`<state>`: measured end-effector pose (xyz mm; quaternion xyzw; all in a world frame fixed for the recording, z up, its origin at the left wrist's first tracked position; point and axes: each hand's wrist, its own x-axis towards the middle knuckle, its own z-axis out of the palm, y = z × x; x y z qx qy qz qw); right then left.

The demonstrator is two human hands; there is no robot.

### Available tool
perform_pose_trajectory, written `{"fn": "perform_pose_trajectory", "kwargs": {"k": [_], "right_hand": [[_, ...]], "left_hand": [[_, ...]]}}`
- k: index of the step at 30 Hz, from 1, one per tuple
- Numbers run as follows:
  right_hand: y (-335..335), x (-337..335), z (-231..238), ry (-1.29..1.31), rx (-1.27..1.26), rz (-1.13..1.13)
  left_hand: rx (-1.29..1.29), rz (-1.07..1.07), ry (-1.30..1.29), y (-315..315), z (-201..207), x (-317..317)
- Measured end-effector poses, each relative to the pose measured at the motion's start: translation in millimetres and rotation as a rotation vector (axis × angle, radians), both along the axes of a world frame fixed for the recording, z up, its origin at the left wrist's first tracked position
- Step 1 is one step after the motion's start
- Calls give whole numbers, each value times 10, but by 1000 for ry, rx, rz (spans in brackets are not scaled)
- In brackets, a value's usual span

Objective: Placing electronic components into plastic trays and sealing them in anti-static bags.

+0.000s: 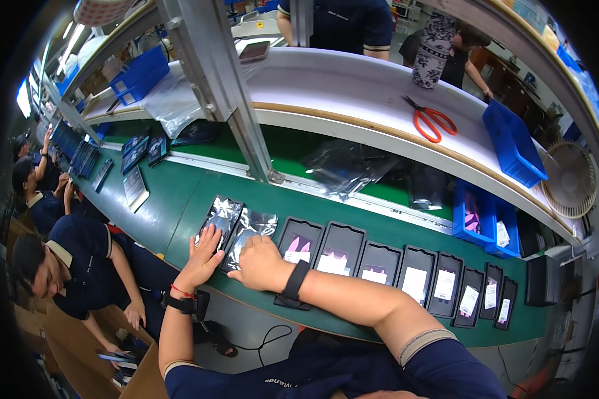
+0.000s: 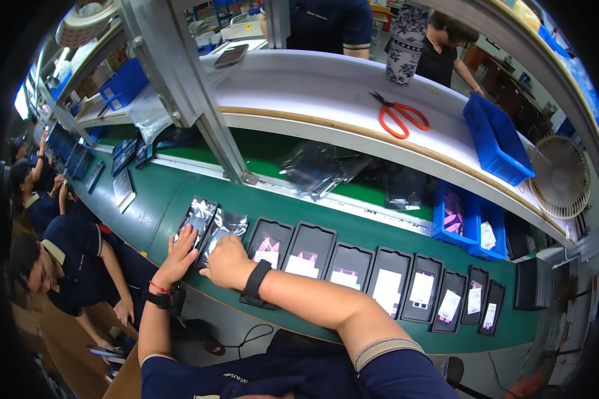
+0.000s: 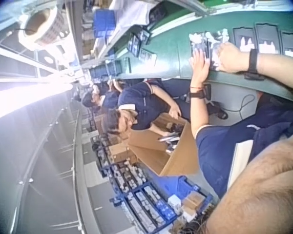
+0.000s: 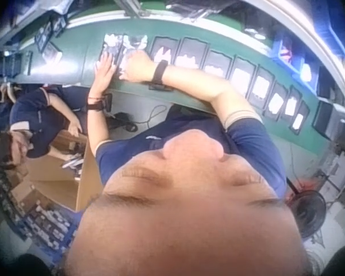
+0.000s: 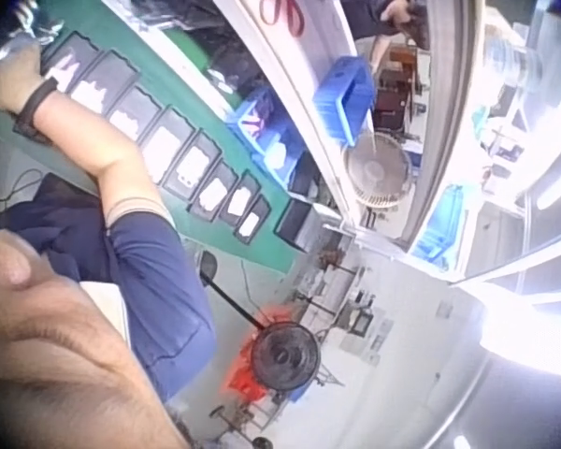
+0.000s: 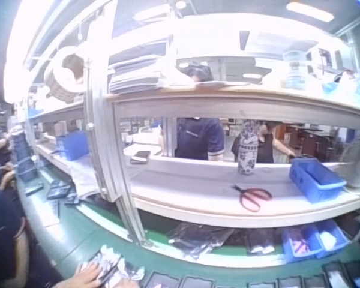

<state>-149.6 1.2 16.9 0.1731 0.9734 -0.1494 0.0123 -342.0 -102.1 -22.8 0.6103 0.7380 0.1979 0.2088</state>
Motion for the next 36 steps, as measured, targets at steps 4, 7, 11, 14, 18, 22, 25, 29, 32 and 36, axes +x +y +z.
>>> {"fn": "perform_pose_trajectory", "kwargs": {"k": [4, 7, 11, 14, 18, 22, 25, 29, 32, 36], "right_hand": [[408, 543, 26, 349, 91, -59], [1077, 1004, 286, 345, 300, -116], [2118, 1359, 382, 138, 72, -416], [2550, 1341, 203, 101, 381, -355], [2665, 1059, 177, -9, 361, -349], [2854, 946, -52, 173, 301, -373], [2865, 845, -28, 113, 293, -381], [2888, 805, -56, 296, 406, -406], [2866, 747, -96, 418, 474, -399], [2929, 749, -96, 543, 527, -390]], "left_hand": [[65, 60, 190, 183, 183, 222], [133, -88, 187, 360, 632, 443], [68, -432, 201, 1228, 659, 736], [65, -552, 373, 1827, 502, 795], [-175, -592, 516, 2089, 467, 810], [-219, -625, 546, 2199, 417, 841], [-163, -629, 554, 2156, 349, 817], [-42, -623, 636, 2090, 350, 824], [170, -613, 513, 2078, 281, 682], [161, -452, 376, 1977, 509, 754]]}}
